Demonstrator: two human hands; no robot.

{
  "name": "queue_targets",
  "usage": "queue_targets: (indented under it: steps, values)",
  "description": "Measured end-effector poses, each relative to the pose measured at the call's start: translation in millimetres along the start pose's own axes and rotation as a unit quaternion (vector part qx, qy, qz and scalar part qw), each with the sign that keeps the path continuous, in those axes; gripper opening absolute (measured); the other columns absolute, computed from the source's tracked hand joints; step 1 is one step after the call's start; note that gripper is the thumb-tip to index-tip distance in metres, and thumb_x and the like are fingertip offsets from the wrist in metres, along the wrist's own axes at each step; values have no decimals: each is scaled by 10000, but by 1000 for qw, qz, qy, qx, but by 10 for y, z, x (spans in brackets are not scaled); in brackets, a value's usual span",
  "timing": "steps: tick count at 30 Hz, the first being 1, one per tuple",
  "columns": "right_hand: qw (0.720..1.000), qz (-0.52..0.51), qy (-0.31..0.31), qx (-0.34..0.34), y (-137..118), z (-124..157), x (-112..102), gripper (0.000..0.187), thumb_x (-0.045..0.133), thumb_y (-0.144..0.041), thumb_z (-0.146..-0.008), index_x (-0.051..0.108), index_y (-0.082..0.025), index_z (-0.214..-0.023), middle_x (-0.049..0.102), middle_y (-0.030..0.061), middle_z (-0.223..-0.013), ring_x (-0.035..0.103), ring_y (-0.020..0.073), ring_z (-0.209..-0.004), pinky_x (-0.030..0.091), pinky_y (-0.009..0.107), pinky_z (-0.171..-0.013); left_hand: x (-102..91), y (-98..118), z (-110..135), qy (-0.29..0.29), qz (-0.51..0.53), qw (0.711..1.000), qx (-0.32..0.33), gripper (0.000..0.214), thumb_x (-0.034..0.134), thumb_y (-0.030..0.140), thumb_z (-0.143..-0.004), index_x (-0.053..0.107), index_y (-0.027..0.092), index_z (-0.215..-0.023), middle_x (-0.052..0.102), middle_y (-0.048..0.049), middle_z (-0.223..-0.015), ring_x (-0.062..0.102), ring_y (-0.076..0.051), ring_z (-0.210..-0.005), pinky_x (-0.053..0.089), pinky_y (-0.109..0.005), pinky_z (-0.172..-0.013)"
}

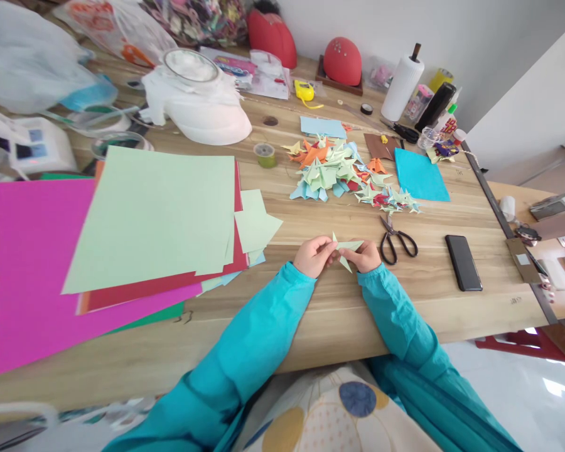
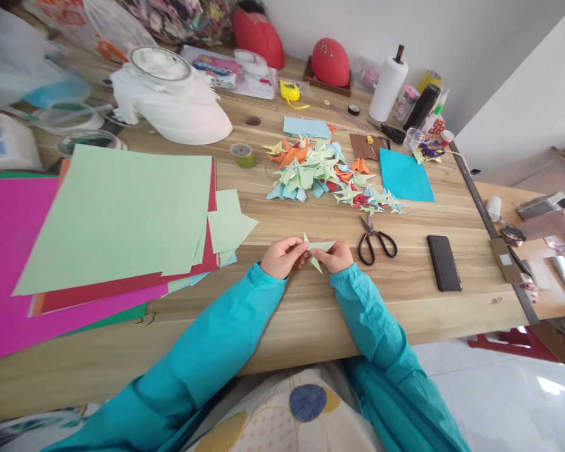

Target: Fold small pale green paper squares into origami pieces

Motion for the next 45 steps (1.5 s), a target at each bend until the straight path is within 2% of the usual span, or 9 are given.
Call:
queue_targets:
  steps: [8, 15, 25, 31, 39, 45]
  values:
    - [999, -34, -3, 23, 11, 11, 13, 252, 718, -362, -507, 630, -134, -565, 600, 12, -470, 503, 117, -394, 375, 239, -400, 19, 2, -4, -23, 33, 999, -19, 303, 603, 419, -681, 565, 133, -588, 547, -6, -504, 482, -89, -430, 404, -207, -397]
    - [1000, -13, 16, 6, 61, -2, -10, 231, 703, -348, -522, 624, -131, -545, 597, 15, -461, 489, 107, -386, 359, 226, -389, 16, 3, -1, -28, 21, 999, -19, 287, 645, 388, -649, 541, 130, -578, 528, 6, -466, 459, -79, -396, 376, -200, -378]
    - [1000, -26, -7, 10, 10, 11, 24, 212, 703, -317, -529, 622, -122, -551, 606, 13, -472, 512, 107, -397, 388, 216, -392, 26, 1, -15, -35, 39, 998, -29, 330, 656, 412, -624, 512, 125, -546, 515, 14, -456, 439, -64, -362, 350, -195, -360]
    - [995, -86, -29, 38, 110, -11, 7, 284, 671, -400, -559, 617, -122, -566, 601, 25, -470, 539, 131, -432, 426, 241, -426, 12, 11, -6, -23, 27, 999, -35, 327, 666, 403, -615, 498, 129, -554, 510, 20, -445, 429, -59, -349, 330, -185, -344]
    - [1000, 17, -2, 7, -37, 25, 4, 195, 720, -261, -496, 605, -119, -565, 586, -2, -460, 478, 94, -395, 369, 211, -388, 18, 43, 7, -34, 1, 999, -27, 333, 651, 397, -634, 468, 139, -529, 478, 35, -400, 413, -53, -336, 321, -175, -339]
    - [999, 26, -27, -8, -15, 18, 0, 195, 710, -278, -527, 613, -116, -575, 616, 17, -495, 503, 105, -417, 387, 222, -413, 30, 2, -8, -68, 26, 996, -56, 344, 655, 425, -622, 498, 128, -551, 511, 18, -432, 415, -53, -336, 319, -180, -333]
Point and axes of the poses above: each hand's wrist, its own z-axis away from the middle knuckle, its own x-axis out of the palm, y = z × x, the point moved 5 cm from there along -z, towards the middle knuckle
